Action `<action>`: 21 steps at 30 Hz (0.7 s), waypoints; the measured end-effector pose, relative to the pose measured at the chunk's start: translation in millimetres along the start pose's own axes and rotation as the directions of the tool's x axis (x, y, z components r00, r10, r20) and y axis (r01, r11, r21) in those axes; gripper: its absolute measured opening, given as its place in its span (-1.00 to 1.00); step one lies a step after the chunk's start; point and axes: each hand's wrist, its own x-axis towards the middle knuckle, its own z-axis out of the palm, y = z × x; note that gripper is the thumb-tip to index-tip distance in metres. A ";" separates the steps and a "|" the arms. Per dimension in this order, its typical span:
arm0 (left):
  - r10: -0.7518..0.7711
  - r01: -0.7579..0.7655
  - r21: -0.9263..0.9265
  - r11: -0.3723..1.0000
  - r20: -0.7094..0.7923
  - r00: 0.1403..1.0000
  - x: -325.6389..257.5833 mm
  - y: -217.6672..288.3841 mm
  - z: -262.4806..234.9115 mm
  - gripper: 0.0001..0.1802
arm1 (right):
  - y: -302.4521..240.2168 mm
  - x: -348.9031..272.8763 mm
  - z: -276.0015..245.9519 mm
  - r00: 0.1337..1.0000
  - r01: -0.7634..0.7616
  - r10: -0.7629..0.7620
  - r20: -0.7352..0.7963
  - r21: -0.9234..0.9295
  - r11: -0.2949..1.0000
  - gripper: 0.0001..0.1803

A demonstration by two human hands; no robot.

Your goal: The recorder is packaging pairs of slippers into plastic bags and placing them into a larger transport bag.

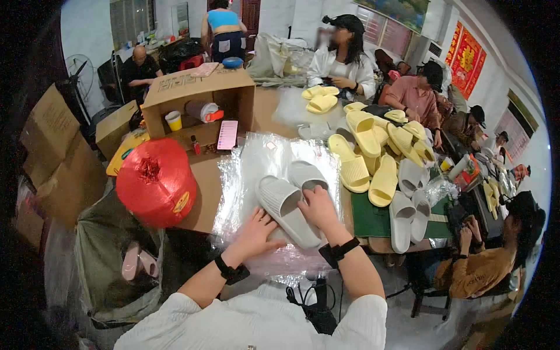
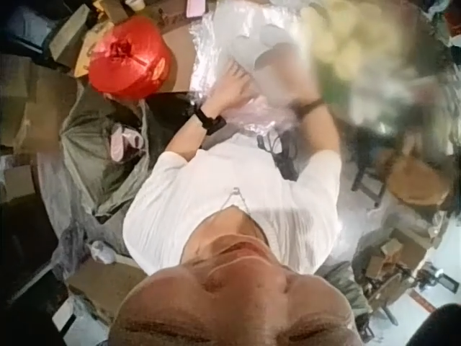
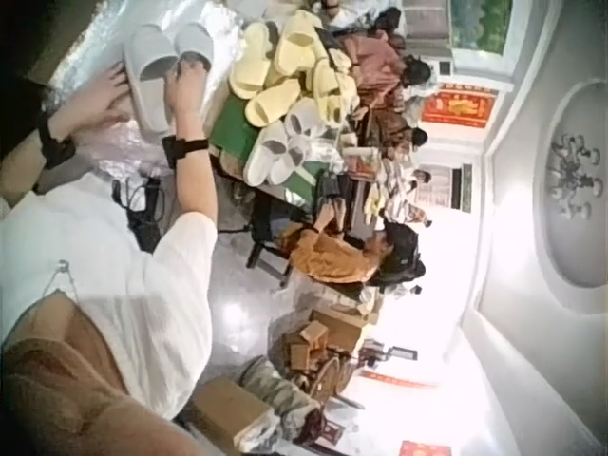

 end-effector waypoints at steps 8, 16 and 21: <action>0.059 -0.061 -0.027 0.998 -0.068 0.996 4.3 -9.0 11.9 -0.17 | -8.9 13.7 27.0 0.996 0.017 -0.017 -0.090 -0.001 1.000 -0.77; 0.025 -0.025 -0.007 1.000 -0.003 1.000 1.7 -1.2 2.3 -0.19 | -0.7 15.6 16.5 1.000 -0.027 0.027 0.003 0.080 0.996 -0.82; -0.011 0.012 -0.026 1.000 0.048 0.999 2.5 -4.0 4.2 -0.19 | -3.4 -9.5 10.2 0.976 -0.123 0.124 -0.182 0.013 0.992 -0.80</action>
